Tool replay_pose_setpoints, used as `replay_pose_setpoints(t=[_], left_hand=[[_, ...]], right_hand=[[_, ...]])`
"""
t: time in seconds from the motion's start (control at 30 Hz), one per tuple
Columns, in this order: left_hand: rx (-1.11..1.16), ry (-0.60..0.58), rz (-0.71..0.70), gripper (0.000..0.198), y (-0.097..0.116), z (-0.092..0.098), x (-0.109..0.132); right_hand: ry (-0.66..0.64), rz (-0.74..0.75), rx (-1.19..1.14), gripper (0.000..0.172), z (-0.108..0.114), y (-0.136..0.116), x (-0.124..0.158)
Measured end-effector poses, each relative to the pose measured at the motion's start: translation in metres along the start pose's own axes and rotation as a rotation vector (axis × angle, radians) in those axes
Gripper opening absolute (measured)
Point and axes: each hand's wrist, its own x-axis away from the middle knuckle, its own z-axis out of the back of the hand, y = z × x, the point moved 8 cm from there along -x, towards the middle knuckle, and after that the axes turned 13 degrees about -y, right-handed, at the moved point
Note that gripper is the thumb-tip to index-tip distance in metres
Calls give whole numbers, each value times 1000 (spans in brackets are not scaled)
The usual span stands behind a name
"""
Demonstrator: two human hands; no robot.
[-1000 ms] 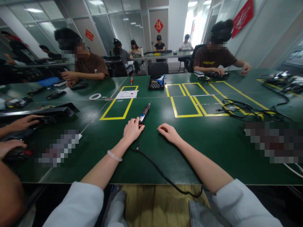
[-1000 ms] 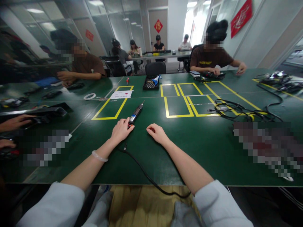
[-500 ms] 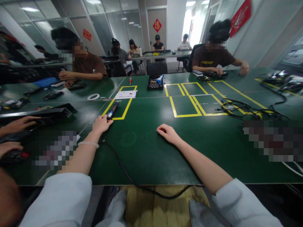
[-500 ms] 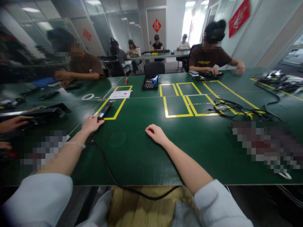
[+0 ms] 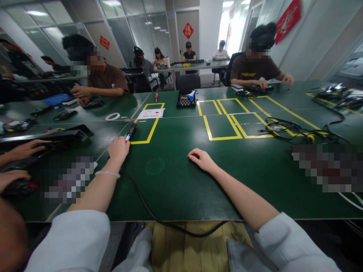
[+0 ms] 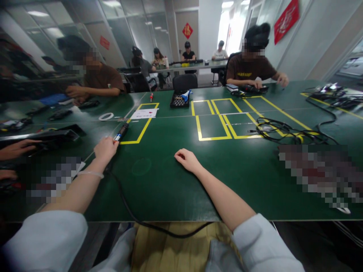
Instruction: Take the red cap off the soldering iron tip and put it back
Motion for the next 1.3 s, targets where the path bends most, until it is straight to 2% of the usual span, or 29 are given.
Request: replay_pose_setpoints(t=[0.03, 0.1, 0.17, 0.23, 0.3, 0.33, 0.43, 0.53, 0.73, 1.07, 1.3], left_hand=[[57, 6, -23, 33, 11, 3, 1], [268, -56, -138, 30, 45, 2, 8], [602, -272, -339, 32, 95, -9, 25], [882, -520, -495, 39, 147, -22, 53], [964, -723, -597, 43, 189, -34, 86], [980, -784, -644, 46, 204, -39, 101], [992, -893, -772, 54, 233, -52, 133], [1023, -934, -808, 58, 240, -66, 143], [1209, -922, -637, 40, 228, -83, 133], [1142, -892, -714, 36, 229, -86, 137], [1130, -842, -729, 35, 228, -79, 138]], right_hand=[[-1, 0, -6, 16, 0, 0, 0], [0, -2, -17, 17, 0, 0, 0], [-5, -8, -33, 18, 0, 0, 1], [-19, -19, -76, 18, -1, 1, 1], [-37, -30, -164, 18, -3, 4, 1], [-46, -31, -218, 21, -4, 5, 1], [-83, -12, -343, 31, -8, 4, 0], [-121, 17, -353, 25, -10, 0, 0], [-69, 4, -315, 23, -7, 7, 1], [-51, -10, -327, 25, -6, 10, 0], [-24, 15, -238, 17, -1, 5, 1]])
